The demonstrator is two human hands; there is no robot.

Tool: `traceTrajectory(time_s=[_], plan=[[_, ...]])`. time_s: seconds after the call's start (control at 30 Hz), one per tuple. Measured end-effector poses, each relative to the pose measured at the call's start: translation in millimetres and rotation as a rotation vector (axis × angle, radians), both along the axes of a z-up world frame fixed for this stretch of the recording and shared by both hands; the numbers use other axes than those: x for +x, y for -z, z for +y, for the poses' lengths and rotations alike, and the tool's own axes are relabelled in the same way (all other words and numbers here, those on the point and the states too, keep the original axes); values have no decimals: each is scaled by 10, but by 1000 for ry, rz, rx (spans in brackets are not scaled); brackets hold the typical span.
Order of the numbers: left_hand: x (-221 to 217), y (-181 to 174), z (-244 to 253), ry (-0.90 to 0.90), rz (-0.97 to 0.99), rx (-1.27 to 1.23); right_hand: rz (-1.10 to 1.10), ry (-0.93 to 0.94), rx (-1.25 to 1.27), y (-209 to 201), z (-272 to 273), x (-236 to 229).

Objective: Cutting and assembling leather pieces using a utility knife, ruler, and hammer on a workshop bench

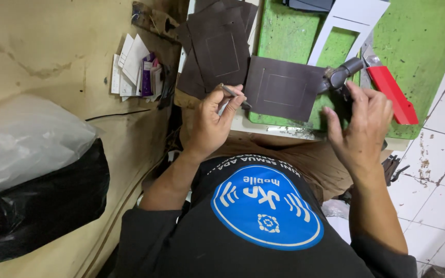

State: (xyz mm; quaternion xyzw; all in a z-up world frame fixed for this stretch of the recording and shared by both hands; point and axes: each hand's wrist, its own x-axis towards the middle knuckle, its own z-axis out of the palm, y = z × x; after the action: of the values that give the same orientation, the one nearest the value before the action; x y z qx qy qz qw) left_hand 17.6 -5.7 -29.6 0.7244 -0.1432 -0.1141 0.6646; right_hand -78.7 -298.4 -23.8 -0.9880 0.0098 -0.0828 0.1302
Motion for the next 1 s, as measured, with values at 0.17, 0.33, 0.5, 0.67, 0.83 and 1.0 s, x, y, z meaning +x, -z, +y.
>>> traceTrajectory(time_s=[0.17, 0.33, 0.5, 0.67, 0.83, 1.0], plan=[[19, 65, -44, 37, 128, -144, 61, -13, -204, 130, -213, -68], [-38, 68, -50, 116, 189, -204, 72, 185, 410, -29, -247, -139], [-61, -82, -76, 36, -82, 56, 87, 283, 863, -261, 42, -134], [-111, -65, -154, 110, -184, 35, 235, 197, 1017, -55, 182, -209], [-152, 84, -271, -49, -159, 26, 100, 128, 1007, 169, 292, -241], [-154, 86, -273, -77, -155, 8, 109, 125, 992, 157, 291, -246]])
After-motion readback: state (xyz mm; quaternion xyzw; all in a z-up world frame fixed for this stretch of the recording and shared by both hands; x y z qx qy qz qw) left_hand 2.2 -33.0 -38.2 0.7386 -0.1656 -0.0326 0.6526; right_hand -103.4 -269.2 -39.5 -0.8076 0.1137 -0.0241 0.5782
